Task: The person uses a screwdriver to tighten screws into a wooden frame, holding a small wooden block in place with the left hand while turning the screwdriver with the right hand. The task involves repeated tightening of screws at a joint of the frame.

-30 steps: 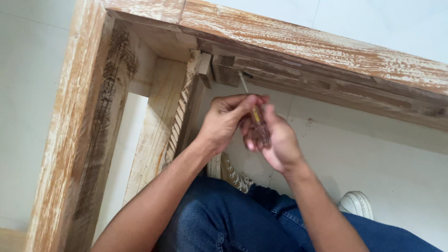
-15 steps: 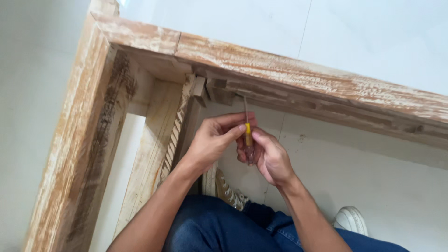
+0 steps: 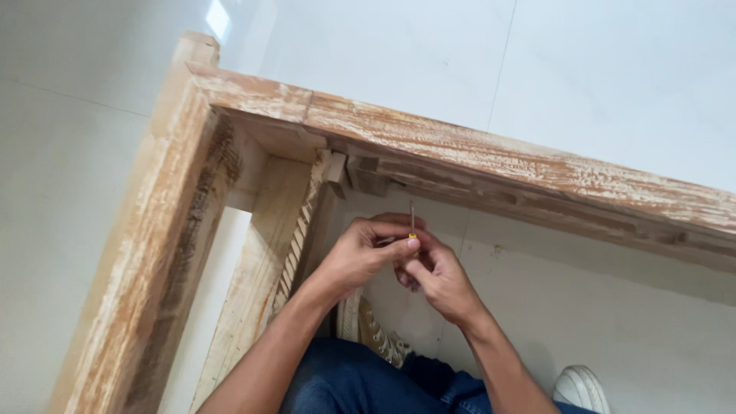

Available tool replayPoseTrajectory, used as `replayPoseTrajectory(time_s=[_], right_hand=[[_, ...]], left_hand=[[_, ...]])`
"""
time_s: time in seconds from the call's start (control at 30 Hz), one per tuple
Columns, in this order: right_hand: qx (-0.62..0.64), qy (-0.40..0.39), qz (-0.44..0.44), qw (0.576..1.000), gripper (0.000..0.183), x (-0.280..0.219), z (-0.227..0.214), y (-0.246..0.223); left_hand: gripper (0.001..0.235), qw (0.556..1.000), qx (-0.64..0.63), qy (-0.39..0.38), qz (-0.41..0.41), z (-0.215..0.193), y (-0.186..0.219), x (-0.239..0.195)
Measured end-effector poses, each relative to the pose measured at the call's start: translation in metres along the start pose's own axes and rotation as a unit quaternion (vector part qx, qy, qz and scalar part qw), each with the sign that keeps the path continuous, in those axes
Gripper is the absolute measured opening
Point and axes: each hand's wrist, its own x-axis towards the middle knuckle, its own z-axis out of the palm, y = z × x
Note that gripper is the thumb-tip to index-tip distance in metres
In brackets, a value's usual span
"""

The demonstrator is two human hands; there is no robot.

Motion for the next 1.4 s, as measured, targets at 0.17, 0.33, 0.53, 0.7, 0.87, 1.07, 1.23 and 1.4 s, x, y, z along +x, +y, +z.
replayPoseTrajectory(time_s=[0.17,0.33,0.53,0.7,0.87,1.07,1.23,1.4], right_hand=[[0.005,-0.067,0.031,0.997,0.025,-0.006,0.014,-0.031],[-0.047,-0.054,0.004,0.997,0.021,0.002,0.004,-0.007],[0.213,-0.007,0.046,0.976,0.024,0.002,0.002,-0.011],[0.276,0.059,-0.018,0.959,0.018,0.006,-0.007,-0.024],[0.188,0.142,-0.004,0.972,0.030,0.010,-0.023,-0.016],[0.108,0.165,-0.043,0.979,0.031,0.014,-0.059,-0.011],[0.087,0.229,-0.029,0.969,0.030,0.014,-0.054,-0.022],[0.092,0.288,-0.054,0.952,0.034,0.015,-0.092,-0.029]], left_hand=[[0.030,0.991,-0.109,0.082,-0.005,-0.013,-0.017,0.009],[0.020,0.980,-0.098,0.173,0.021,-0.002,0.005,0.003],[0.031,0.975,-0.105,0.187,-0.060,0.011,0.029,-0.001],[0.057,0.991,0.084,0.021,-0.099,0.008,0.007,-0.008],[0.039,0.986,0.152,-0.063,-0.024,0.008,0.002,-0.005],[0.021,0.985,0.160,-0.062,0.028,0.009,0.012,-0.007],[0.020,0.990,0.102,-0.084,0.042,0.010,0.008,-0.008],[0.021,0.993,0.032,-0.112,0.032,0.003,0.000,-0.012]])
